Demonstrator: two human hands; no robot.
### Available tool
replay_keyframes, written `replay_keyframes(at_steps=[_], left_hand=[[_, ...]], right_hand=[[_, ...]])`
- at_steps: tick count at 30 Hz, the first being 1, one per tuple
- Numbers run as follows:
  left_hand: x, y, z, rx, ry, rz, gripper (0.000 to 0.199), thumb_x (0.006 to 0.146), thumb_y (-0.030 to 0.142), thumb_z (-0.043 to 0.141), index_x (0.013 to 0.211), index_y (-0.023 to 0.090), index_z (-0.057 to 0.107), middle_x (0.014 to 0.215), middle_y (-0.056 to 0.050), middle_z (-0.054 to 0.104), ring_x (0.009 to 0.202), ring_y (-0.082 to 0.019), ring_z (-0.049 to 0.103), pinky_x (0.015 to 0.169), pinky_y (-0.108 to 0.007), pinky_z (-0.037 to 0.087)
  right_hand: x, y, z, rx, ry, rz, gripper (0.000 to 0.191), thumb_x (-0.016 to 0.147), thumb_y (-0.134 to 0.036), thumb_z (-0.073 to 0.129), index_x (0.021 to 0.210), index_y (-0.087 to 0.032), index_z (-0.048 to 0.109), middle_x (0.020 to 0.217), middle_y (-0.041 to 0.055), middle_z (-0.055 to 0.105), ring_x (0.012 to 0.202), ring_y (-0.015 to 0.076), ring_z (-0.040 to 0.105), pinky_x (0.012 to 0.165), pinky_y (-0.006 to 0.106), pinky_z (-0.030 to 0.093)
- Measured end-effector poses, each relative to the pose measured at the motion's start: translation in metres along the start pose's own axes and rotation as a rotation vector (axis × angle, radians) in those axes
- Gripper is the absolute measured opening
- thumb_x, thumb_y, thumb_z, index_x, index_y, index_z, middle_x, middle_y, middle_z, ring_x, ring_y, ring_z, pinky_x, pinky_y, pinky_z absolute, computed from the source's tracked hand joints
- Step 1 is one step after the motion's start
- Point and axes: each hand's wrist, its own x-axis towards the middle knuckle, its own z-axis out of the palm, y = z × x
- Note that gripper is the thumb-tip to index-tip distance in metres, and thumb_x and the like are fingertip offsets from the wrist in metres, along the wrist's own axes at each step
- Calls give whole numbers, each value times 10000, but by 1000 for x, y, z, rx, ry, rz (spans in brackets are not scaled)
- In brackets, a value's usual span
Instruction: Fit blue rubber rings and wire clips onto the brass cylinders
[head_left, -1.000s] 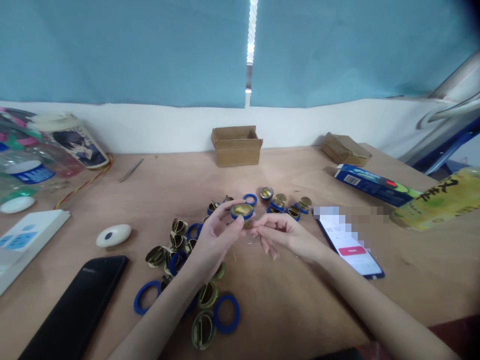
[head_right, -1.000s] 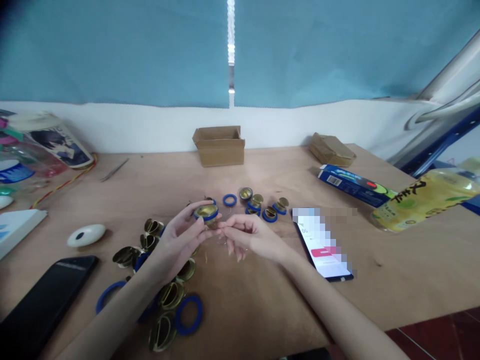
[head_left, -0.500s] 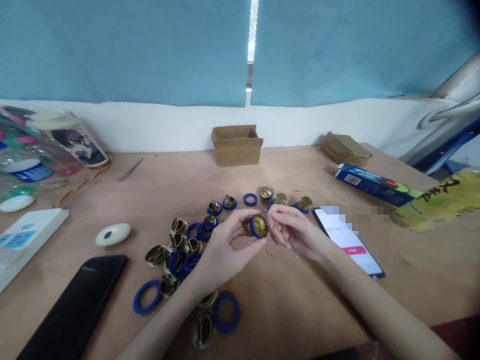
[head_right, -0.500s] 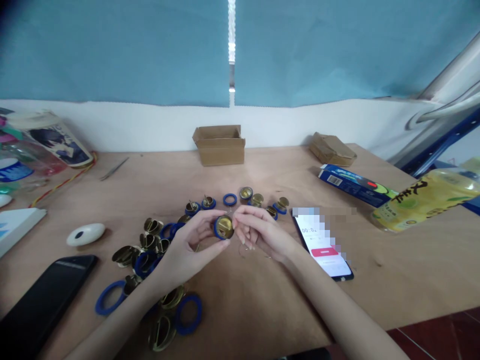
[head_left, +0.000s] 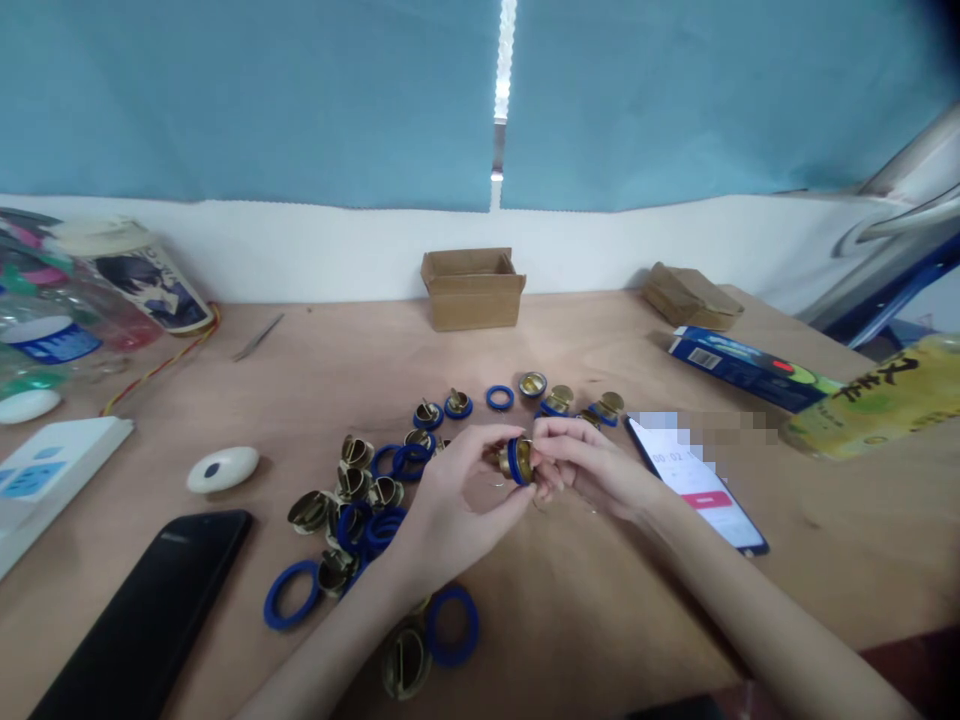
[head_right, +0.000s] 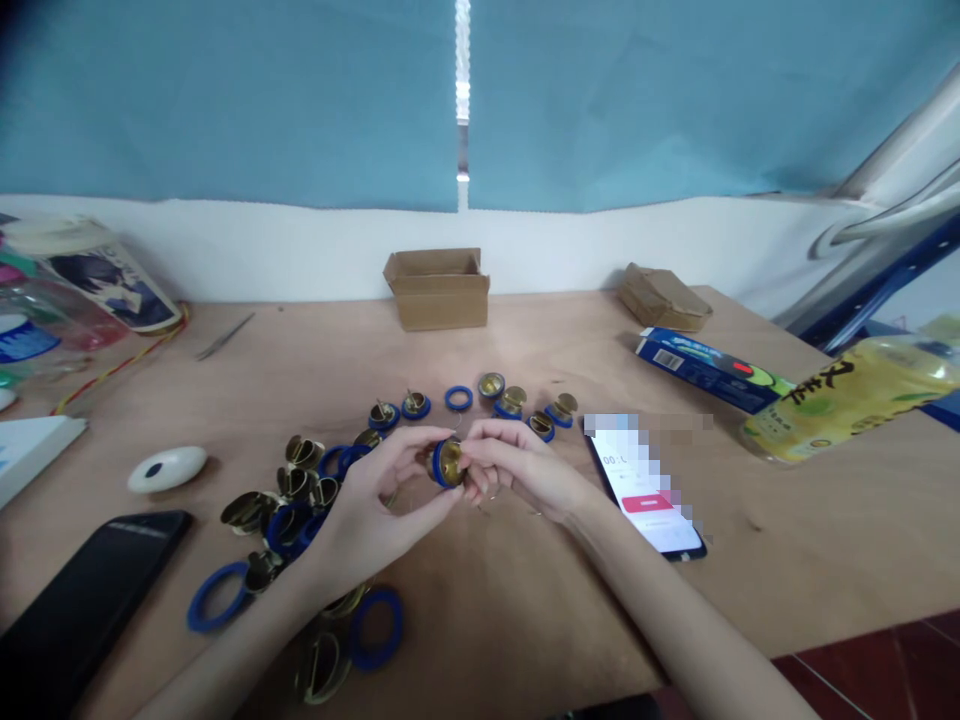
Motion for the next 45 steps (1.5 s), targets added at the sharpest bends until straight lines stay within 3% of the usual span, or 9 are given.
replay_keyframes(at_steps=[11, 23, 33, 45], left_hand=[[0, -2, -2, 168, -27, 97, 360, 824, 202, 717, 1165, 238, 606, 1127, -77, 676, 1019, -252, 679, 959, -418, 516], [0, -3, -1, 113, -4, 56, 384, 814, 181, 724, 1177, 225, 606, 1158, -87, 679, 1040, -251, 680, 979, -410, 520], [1, -3, -3, 330, 34, 253, 382, 824, 146, 680, 1187, 213, 581, 1108, -57, 672, 985, -188, 671, 892, -339, 553], [1, 1, -1, 417, 28, 319, 372, 795, 101, 665, 1148, 197, 597, 1022, -34, 676, 897, -148, 650, 808, -272, 538]], right_hand=[[1, 6, -5, 9, 10, 8, 228, 802, -310, 778, 736, -167, 613, 647, -37, 610, 567, 74, 604, 556, 184, 483], [1, 7, -3, 21, 20, -43, 202, 840, -299, 755, 761, -166, 626, 651, -35, 615, 578, 67, 601, 573, 173, 490], [1, 7, -4, -33, 31, -63, 209, 866, -331, 729, 770, -181, 620, 631, -35, 618, 561, 76, 604, 494, 162, 448], [0, 6, -6, -134, 10, -68, 213, 830, -301, 757, 736, -171, 617, 675, -23, 662, 593, 74, 601, 558, 176, 444]])
